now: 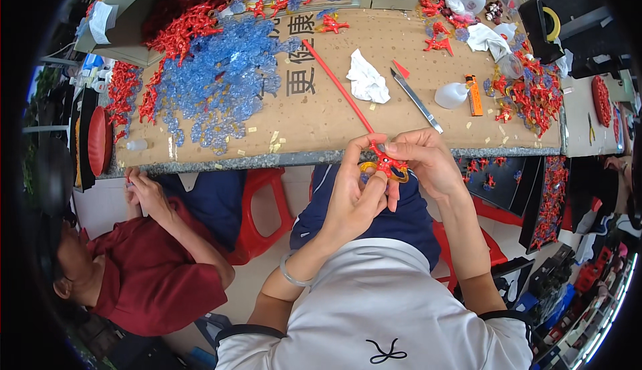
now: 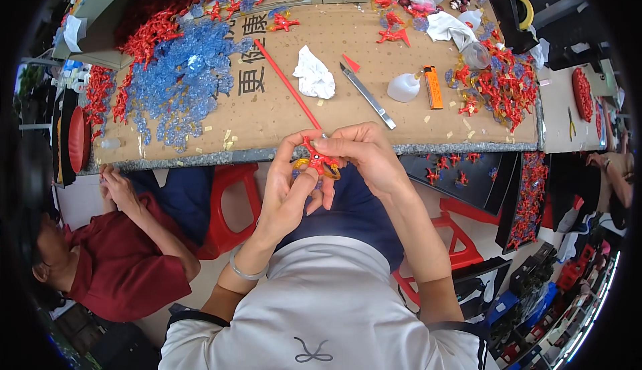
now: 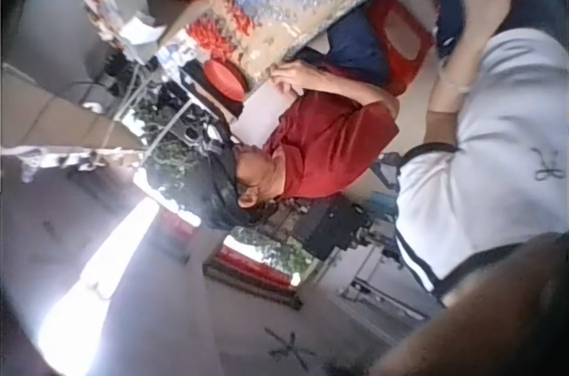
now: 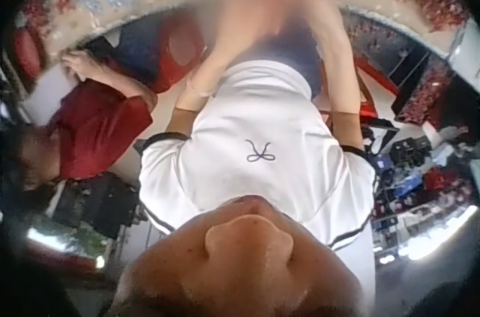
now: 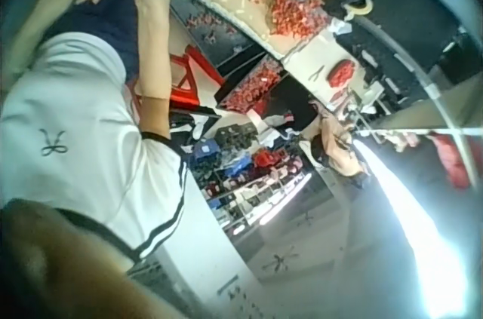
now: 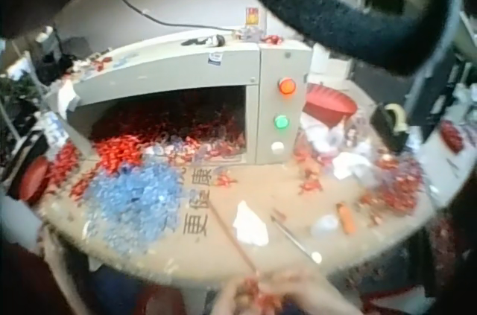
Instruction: Assembling small red plastic toy components using glue and a brush at a factory workbench.
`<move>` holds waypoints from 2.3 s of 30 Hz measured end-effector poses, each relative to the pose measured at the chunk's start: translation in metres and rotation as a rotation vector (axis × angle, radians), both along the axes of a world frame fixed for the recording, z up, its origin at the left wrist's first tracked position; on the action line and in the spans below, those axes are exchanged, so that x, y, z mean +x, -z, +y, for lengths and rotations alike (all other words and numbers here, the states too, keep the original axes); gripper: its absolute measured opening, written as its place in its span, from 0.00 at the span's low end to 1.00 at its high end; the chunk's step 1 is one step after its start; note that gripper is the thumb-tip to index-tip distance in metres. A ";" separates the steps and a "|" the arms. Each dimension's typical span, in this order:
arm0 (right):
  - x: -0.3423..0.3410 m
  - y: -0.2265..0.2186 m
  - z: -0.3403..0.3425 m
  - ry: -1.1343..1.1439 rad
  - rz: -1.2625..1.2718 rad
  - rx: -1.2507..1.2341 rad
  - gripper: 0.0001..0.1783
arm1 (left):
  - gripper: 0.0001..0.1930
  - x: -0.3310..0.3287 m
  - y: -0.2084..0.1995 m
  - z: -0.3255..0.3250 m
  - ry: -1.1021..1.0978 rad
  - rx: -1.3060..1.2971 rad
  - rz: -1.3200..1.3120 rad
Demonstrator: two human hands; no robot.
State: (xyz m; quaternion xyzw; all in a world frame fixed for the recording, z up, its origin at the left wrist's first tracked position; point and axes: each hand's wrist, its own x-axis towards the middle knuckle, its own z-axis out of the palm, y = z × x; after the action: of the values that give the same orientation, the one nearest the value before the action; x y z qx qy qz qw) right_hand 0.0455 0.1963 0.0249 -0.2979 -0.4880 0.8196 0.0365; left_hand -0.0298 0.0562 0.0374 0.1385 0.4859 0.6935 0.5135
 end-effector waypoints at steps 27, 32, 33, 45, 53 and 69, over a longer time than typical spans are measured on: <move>0.003 0.011 -0.001 0.044 -0.029 -0.043 0.13 | 0.25 -0.001 0.003 0.005 0.018 0.028 -0.060; 0.004 0.013 -0.002 0.044 0.011 -0.005 0.13 | 0.23 0.004 0.006 0.005 -0.010 0.037 0.017; 0.003 0.010 -0.003 0.055 0.002 -0.010 0.12 | 0.23 0.005 0.007 0.005 -0.023 0.039 0.029; 0.012 0.001 -0.003 0.142 -0.027 0.094 0.14 | 0.18 0.005 0.006 0.007 -0.034 0.046 0.086; 0.025 0.043 0.034 0.767 -0.118 1.331 0.34 | 0.20 -0.003 0.004 0.005 -0.101 0.071 0.054; 0.011 0.037 0.039 0.556 0.103 0.852 0.20 | 0.23 -0.011 0.004 -0.001 -0.195 0.075 -0.158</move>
State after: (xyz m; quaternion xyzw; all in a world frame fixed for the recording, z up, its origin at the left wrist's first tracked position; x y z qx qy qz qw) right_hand 0.0561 0.2350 -0.0120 -0.3343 -0.6788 0.5209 0.3951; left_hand -0.0411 0.0551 0.0334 0.0544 0.4288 0.7666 0.4748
